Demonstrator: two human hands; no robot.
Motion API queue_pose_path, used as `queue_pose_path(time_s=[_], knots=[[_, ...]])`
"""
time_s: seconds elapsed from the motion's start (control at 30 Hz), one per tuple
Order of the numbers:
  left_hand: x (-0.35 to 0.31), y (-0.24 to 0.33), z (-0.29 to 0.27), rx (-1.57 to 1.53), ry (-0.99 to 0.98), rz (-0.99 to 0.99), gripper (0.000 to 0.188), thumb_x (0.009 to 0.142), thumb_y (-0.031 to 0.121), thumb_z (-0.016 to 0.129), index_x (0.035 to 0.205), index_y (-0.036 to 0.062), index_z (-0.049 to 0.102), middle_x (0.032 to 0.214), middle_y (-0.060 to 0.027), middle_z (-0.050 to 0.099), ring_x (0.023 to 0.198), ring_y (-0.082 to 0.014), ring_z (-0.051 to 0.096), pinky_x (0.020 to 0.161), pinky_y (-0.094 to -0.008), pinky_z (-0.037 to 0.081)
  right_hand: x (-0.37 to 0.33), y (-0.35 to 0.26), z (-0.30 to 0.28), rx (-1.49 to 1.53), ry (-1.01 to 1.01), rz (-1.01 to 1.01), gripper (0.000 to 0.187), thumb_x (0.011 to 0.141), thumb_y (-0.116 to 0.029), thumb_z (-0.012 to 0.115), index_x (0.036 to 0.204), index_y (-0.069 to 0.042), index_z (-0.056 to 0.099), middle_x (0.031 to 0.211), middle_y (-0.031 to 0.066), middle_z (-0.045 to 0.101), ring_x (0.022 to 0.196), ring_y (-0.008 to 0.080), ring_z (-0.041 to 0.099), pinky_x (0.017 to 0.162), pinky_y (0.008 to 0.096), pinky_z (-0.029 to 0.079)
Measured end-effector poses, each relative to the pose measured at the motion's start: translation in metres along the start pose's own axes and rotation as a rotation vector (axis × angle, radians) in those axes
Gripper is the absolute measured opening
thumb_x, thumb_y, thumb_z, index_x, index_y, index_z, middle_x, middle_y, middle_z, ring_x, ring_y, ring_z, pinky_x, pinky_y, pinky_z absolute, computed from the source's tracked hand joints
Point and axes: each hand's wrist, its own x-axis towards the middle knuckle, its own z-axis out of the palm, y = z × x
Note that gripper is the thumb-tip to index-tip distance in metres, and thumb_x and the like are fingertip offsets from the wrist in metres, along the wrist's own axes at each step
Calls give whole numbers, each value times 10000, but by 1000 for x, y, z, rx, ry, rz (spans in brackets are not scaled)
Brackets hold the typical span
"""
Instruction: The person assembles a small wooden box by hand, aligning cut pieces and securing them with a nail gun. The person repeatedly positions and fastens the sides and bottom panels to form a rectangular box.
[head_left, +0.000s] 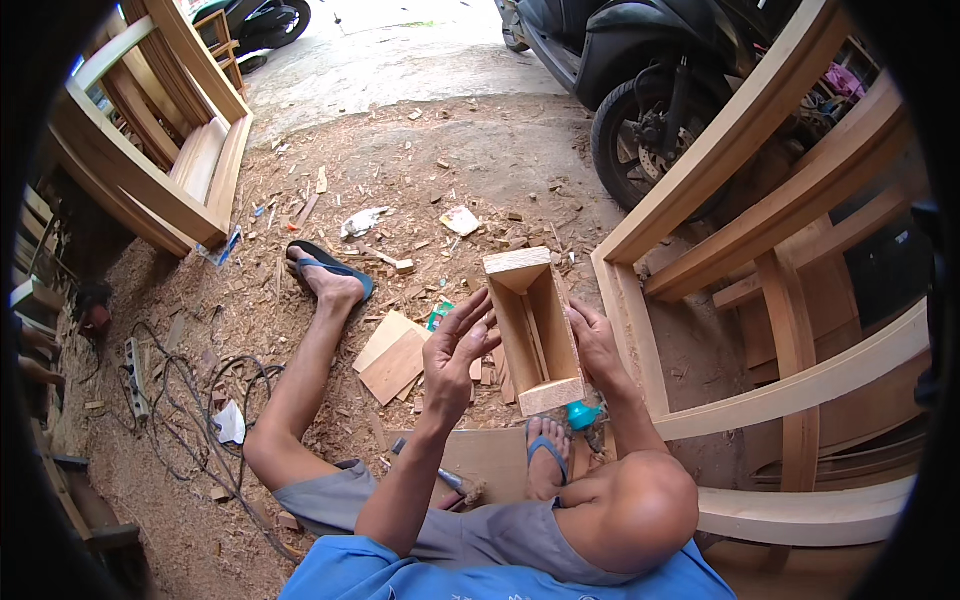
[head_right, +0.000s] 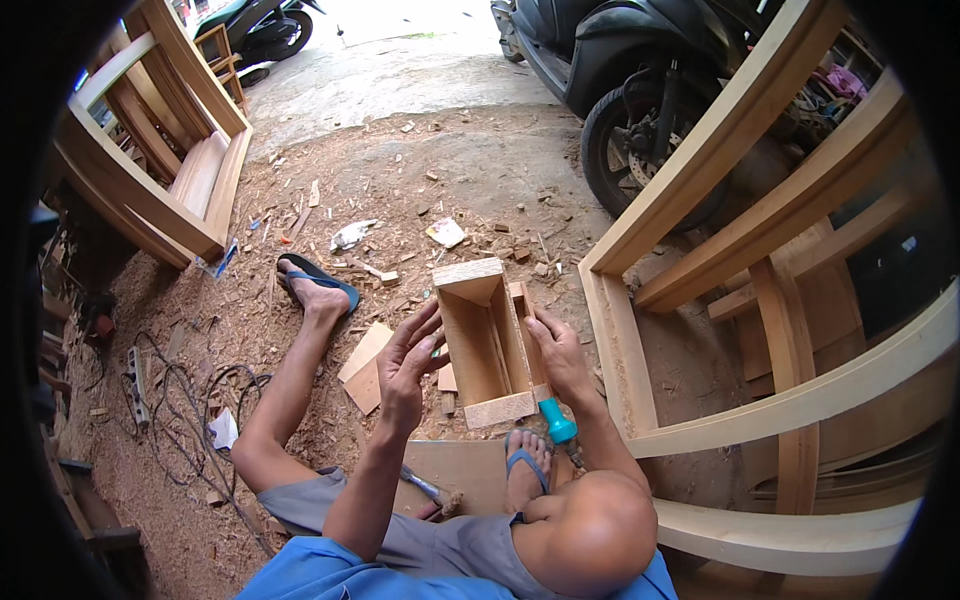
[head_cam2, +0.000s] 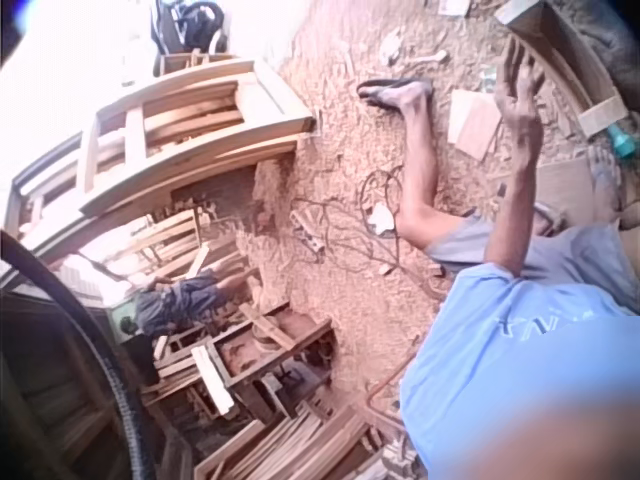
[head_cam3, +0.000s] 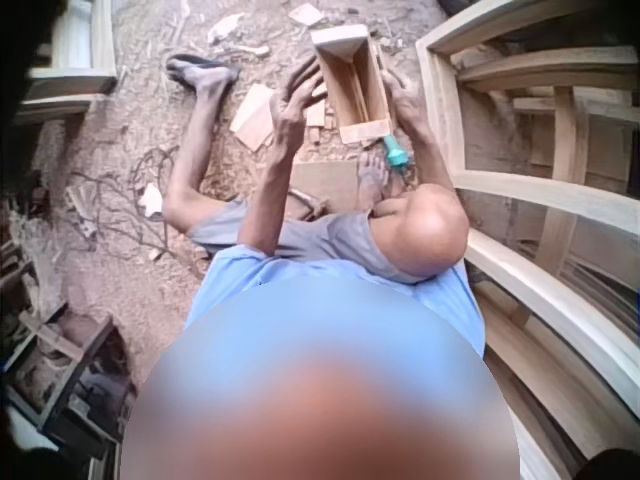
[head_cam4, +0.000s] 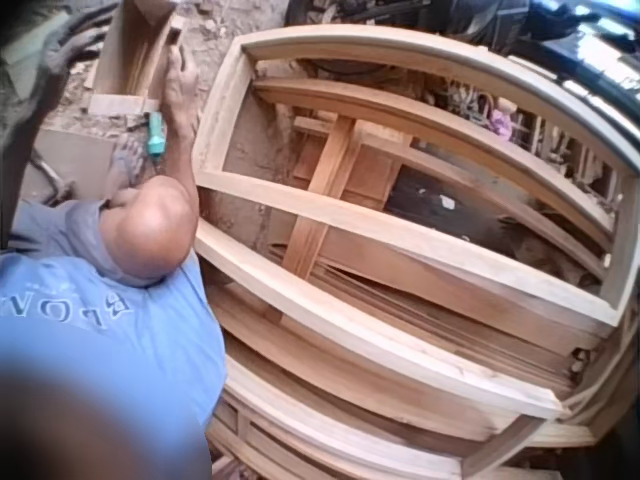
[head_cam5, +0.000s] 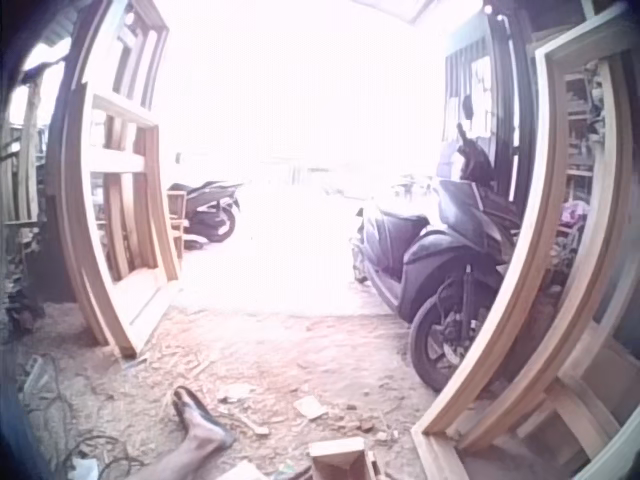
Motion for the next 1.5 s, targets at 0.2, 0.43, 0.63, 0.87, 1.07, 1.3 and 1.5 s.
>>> queue_pose_path(time_s=[0.2,0.43,0.63,0.87,1.07,1.3,1.5], knots=[[19,-54,-29,15,10,-263,893,942,674,461,1523,18,284,1531,-213,367,1442,-319,332,1121,-490,377,-19,-15,3,31,-295,-67,418,1035,-244,542,1329,51,573,1233,83,645,1106,111,584,965,245,458],[-30,-91,-33,-621,-72,-346,638,1014,559,406,1413,62,436,1326,-135,574,1174,-281,601,1020,-481,497,-31,-8,31,-107,-415,-47,422,1020,-276,569,1302,35,601,1291,160,646,1192,209,585,1009,305,445],[-45,-112,-53,-760,-35,-203,648,1006,598,349,1416,105,441,1316,-124,579,1177,-290,602,1005,-499,506,-38,-14,36,-723,-211,-375,385,959,-320,652,1191,-14,683,1182,178,659,1042,259,645,898,360,504],[-23,-136,-84,-898,180,166,667,996,643,282,1420,156,448,1305,-110,585,1180,-299,603,988,-520,517,-56,-18,41,-465,-738,-263,990,765,-467,837,1500,-13,353,1414,248,497,1365,323,450,1106,424,401],[-6,-146,-90,-879,428,206,808,904,776,345,1467,204,435,1436,-113,513,1253,-377,555,1053,-585,445,-62,-1,60,-268,-547,-218,1061,724,-249,899,1528,-35,240,1415,221,485,1342,293,471,1106,435,436],[-14,-108,-90,-546,213,6,728,980,640,335,1480,113,394,1479,-157,456,1358,-344,451,1147,-540,346,-51,-9,39,-348,-455,-444,807,793,-62,803,1475,-34,373,1415,163,500,1279,268,546,1065,403,498],[-21,-66,-104,-676,187,-448,741,971,593,462,1385,-21,477,1322,-220,574,1199,-321,595,1027,-476,497,-53,-7,17,-224,-457,-261,799,799,30,730,1501,-47,356,1431,140,485,1336,246,485,1119,413,439]])
